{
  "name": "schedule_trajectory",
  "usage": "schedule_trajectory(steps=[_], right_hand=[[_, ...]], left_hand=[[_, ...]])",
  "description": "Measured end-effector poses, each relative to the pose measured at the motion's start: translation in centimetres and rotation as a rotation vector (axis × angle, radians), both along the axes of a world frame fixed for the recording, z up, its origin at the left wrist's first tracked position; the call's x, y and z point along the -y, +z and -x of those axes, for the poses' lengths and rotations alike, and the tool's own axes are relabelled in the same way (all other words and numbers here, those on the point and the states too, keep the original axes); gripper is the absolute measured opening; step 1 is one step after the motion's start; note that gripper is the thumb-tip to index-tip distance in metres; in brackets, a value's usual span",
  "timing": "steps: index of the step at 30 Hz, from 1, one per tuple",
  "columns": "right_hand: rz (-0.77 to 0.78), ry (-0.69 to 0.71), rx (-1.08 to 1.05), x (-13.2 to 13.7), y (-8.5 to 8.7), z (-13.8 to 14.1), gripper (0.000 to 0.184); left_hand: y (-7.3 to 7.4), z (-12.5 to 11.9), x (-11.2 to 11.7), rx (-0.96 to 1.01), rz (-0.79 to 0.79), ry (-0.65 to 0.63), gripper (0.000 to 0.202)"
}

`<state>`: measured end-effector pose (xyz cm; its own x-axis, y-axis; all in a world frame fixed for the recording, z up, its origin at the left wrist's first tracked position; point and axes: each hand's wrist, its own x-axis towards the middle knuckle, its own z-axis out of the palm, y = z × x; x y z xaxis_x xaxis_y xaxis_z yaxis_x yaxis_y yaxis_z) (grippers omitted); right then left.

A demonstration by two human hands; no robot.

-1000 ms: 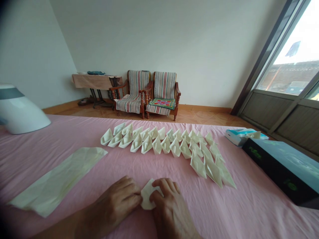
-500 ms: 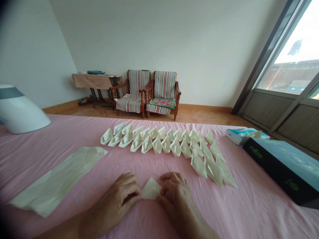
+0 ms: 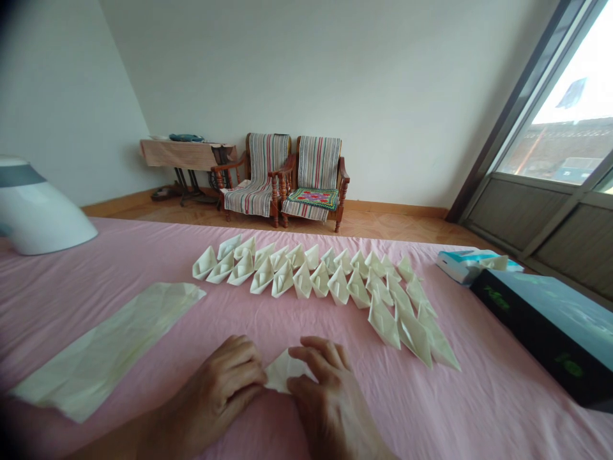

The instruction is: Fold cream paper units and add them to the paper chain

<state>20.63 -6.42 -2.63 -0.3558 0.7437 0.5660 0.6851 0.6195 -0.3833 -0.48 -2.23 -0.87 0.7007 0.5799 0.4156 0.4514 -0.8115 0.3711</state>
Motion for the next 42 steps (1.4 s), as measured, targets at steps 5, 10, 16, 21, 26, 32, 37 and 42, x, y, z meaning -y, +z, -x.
schedule_trajectory(steps=[5,10,16,21,26,32,37,42], right_hand=[[0.054,-0.088,-0.044,-0.1,-0.5,-0.4,0.025],[0.246,-0.169,-0.211,-0.5,-0.8,-0.9,0.023],[0.287,-0.210,-0.284,-0.4,-1.1,-0.5,0.019],[0.300,-0.136,-0.259,-0.3,-0.8,0.4,0.017],[0.402,-0.199,-0.211,-0.4,-0.1,0.8,0.016],[0.455,-0.312,-0.279,-0.3,-0.8,0.2,0.016],[0.444,-0.328,-0.282,-0.3,-1.1,0.1,0.017],[0.418,-0.335,-0.270,-0.4,-0.8,0.4,0.019]], left_hand=[[0.1,-0.1,-0.4,0.045,0.085,0.023,0.017],[0.4,-0.2,-0.6,0.046,0.227,0.091,0.018],[0.2,-0.2,-0.8,0.061,0.324,0.140,0.019],[0.2,-0.1,-1.0,0.073,0.328,0.107,0.018],[0.5,-0.3,-1.2,-0.006,0.399,0.151,0.013],[0.3,-0.6,-1.3,-0.047,0.427,0.223,0.017],[0.2,-0.8,-1.3,-0.055,0.392,0.253,0.019],[0.1,-1.0,-1.2,-0.055,0.363,0.273,0.020]])
